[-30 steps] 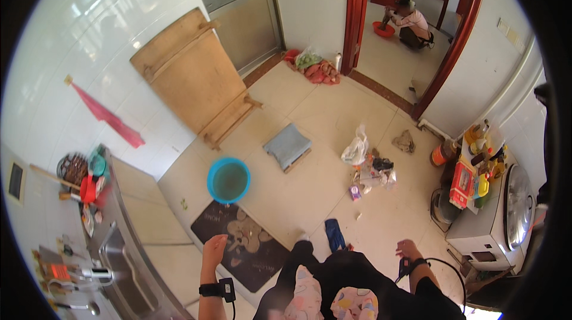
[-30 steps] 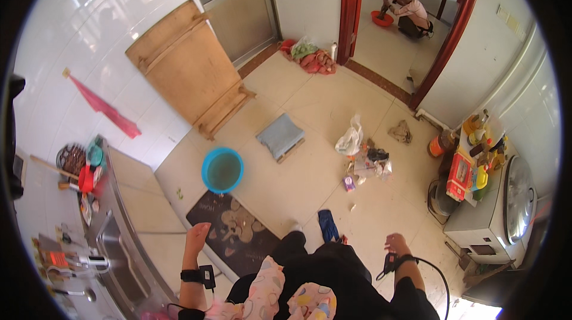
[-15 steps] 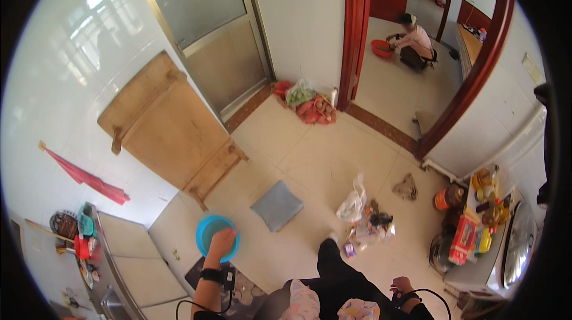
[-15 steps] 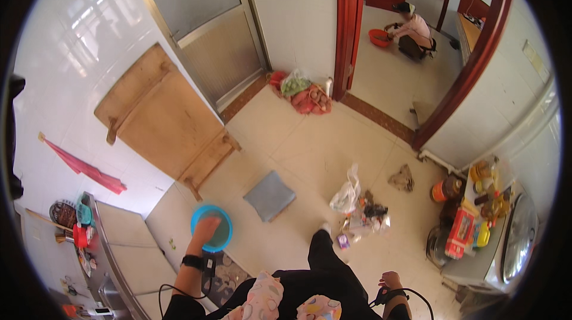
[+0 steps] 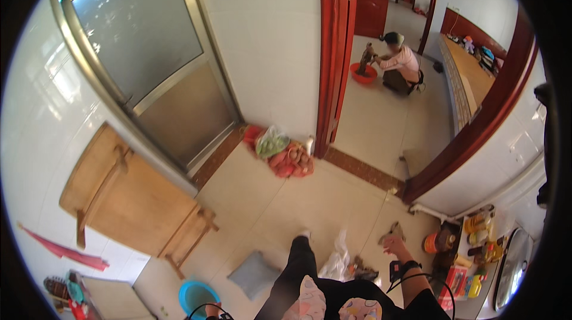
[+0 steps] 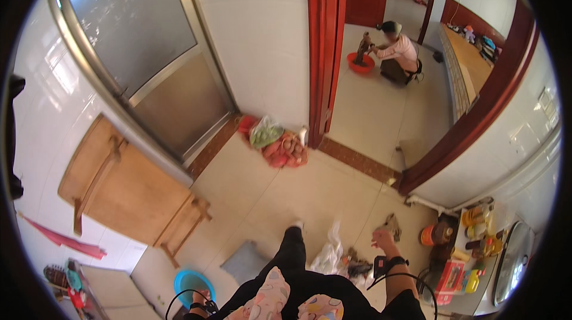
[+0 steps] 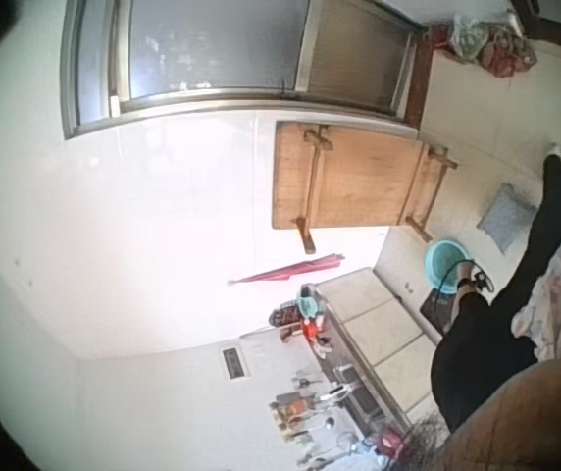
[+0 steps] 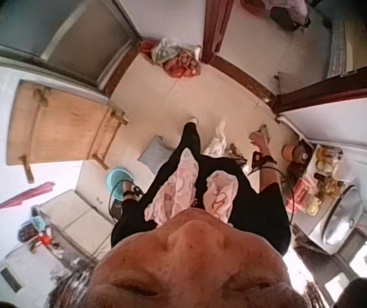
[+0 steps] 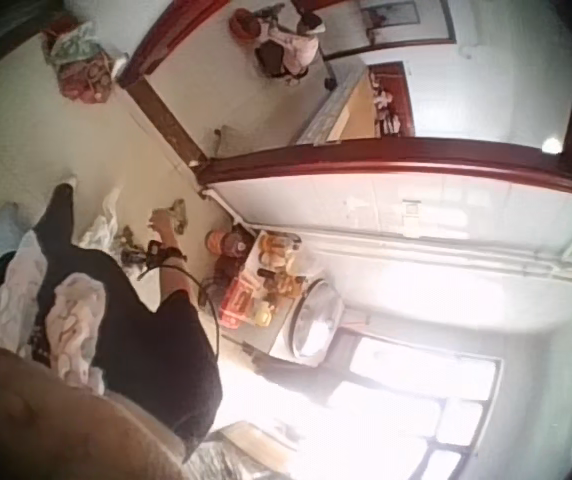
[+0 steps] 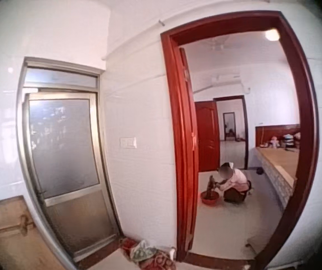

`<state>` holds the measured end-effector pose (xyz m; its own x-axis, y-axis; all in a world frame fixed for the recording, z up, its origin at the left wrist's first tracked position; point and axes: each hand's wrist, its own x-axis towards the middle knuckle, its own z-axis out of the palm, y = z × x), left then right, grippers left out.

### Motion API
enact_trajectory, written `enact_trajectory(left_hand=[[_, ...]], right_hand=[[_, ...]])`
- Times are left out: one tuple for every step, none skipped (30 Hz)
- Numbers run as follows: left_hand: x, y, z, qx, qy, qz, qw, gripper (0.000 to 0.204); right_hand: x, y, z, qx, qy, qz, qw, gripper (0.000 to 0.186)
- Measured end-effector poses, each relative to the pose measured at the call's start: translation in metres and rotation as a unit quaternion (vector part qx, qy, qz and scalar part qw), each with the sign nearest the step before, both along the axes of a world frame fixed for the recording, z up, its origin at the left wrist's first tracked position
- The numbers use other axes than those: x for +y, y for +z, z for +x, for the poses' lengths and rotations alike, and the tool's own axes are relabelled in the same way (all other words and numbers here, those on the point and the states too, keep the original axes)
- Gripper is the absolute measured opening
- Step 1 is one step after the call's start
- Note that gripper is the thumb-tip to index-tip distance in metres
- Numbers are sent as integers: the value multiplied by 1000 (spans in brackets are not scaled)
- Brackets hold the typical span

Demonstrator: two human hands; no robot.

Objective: The person washes green onions, chops them on a cutting board, and adds them to a bowl of shredded vegetables. They then mix the contents by hand, retrieve ground meat from a microwave, and combine it with the vegetable mixture.

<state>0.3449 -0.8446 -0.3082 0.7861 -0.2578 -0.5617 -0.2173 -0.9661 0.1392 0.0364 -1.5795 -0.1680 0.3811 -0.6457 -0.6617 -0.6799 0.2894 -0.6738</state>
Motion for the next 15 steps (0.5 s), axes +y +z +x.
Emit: enact_trajectory(left_hand=[[-28,7,19,-29,-102,13,994,20],[-61,16,41,-65,-171,27,983,19],[-96,28,67,-92,-213,33,972,19],[-138,41,99,-78,-135,38,987,18],[-180,56,128,-95,-107,6,990,22],[-227,70,163,-86,-34,-8,996,28],[-266,89,196,-84,-28,-53,995,34],[-305,107,223,-97,-38,-52,993,34],[-343,124,252,-111,-125,1,986,33],[-379,140,274,-127,-224,73,963,32],[-409,154,292,-141,-160,-11,977,30],[-435,165,302,-151,-97,-85,980,27],[-457,172,308,-174,-36,-170,969,25],[-478,174,313,-203,-33,-182,962,22],[-494,174,316,-211,-91,-119,966,22]], right_hand=[[-14,-2,12,1,-3,13,1000,24],[-26,-3,19,29,-5,18,999,23],[-36,-1,23,8,-20,61,998,23],[-45,1,27,6,-39,90,995,22],[-60,3,34,27,-63,114,991,22],[-77,6,42,0,-48,109,993,22],[-92,9,50,-2,-36,102,994,23],[-103,11,58,-6,-24,98,995,23],[-115,13,65,40,-67,70,994,24],[-128,15,75,43,-66,81,994,24],[-147,15,86,43,-62,88,993,25],[-167,16,97,44,-53,94,993,25],[-190,17,108,36,-50,92,994,26],[-216,17,120,40,-40,83,995,26],[-245,17,132,21,-26,69,997,25]])
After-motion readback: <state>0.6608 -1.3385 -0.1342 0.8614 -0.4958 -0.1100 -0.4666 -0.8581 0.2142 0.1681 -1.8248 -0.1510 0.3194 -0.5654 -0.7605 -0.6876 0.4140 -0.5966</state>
